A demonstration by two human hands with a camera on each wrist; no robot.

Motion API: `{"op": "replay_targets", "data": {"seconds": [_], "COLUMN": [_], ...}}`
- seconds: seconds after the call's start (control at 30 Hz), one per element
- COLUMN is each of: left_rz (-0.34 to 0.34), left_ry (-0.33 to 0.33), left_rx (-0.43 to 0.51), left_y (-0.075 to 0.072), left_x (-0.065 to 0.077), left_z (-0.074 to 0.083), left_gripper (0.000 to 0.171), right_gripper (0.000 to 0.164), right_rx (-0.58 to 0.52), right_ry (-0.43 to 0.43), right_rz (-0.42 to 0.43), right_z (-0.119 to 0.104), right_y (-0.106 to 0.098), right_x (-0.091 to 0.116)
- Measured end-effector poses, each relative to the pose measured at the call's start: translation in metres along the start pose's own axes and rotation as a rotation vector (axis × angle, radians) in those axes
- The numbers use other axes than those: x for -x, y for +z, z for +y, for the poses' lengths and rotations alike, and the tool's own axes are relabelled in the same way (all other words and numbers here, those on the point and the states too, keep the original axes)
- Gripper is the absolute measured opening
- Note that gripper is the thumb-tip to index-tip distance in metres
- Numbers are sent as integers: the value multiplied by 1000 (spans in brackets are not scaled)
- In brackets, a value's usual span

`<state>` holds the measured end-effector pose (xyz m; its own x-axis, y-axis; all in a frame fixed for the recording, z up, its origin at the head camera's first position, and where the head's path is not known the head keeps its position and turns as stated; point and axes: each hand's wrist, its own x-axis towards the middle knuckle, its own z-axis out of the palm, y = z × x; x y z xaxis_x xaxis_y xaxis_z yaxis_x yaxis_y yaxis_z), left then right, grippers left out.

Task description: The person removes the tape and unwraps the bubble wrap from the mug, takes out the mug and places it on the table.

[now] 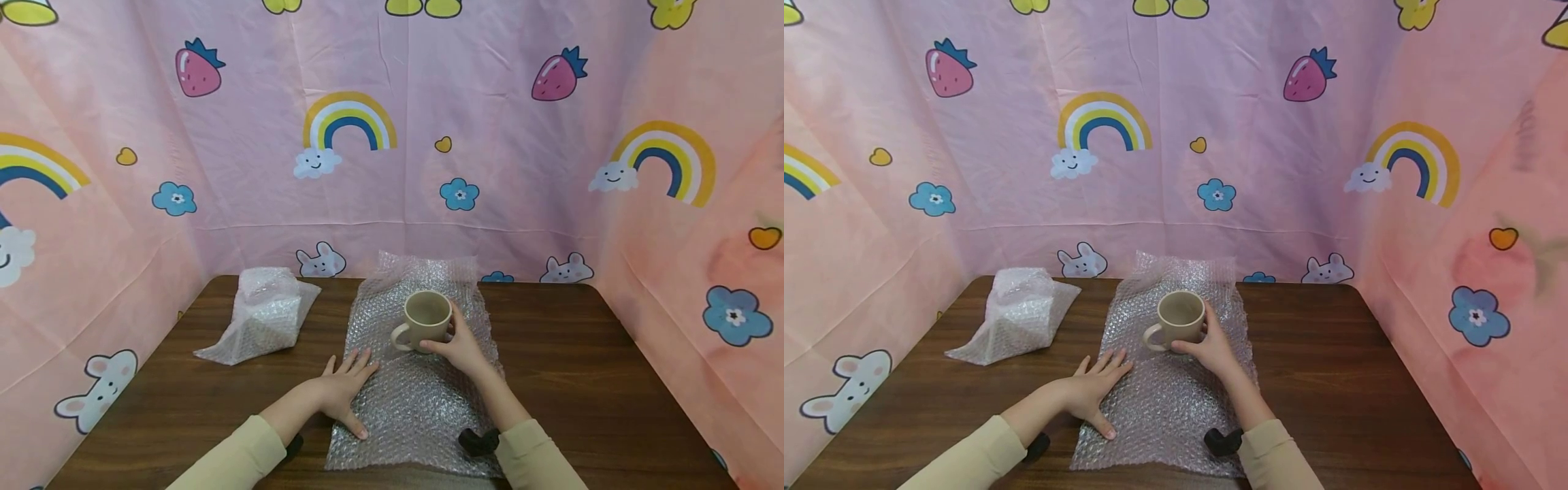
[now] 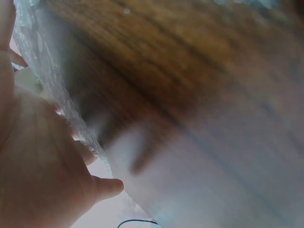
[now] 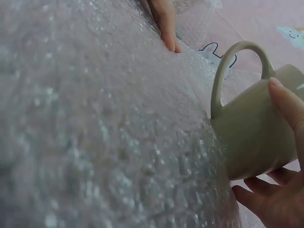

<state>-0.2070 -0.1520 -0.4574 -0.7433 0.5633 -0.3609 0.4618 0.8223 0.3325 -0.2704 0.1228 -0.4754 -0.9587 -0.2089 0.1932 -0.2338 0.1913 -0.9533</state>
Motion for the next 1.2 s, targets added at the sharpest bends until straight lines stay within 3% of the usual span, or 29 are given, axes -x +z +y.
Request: {"op": "replay_targets", "data": {"seconds": [0.27,0.53,0.83,1.2], "left_rz": [-3,-5,-16,-38], "left_ry": [0,0,-13,-28], "left_rx": [6,14,0,-5], "left_y": [-1,0,1,-2], "left_x": [0,0,-3,0], "left_z": [1,0,-1,2], "left_gripper": [126,126,127,127], "right_gripper": [98,96,102,103], "right_rx": [0,26,2,-21], "right_ry": [38,74,78,76], "right_rz": [63,104,185,250], "right_z": [-1,-28,4,-1], "right_y": [2,3,6,-1], "right_x": [1,11,0,4]}}
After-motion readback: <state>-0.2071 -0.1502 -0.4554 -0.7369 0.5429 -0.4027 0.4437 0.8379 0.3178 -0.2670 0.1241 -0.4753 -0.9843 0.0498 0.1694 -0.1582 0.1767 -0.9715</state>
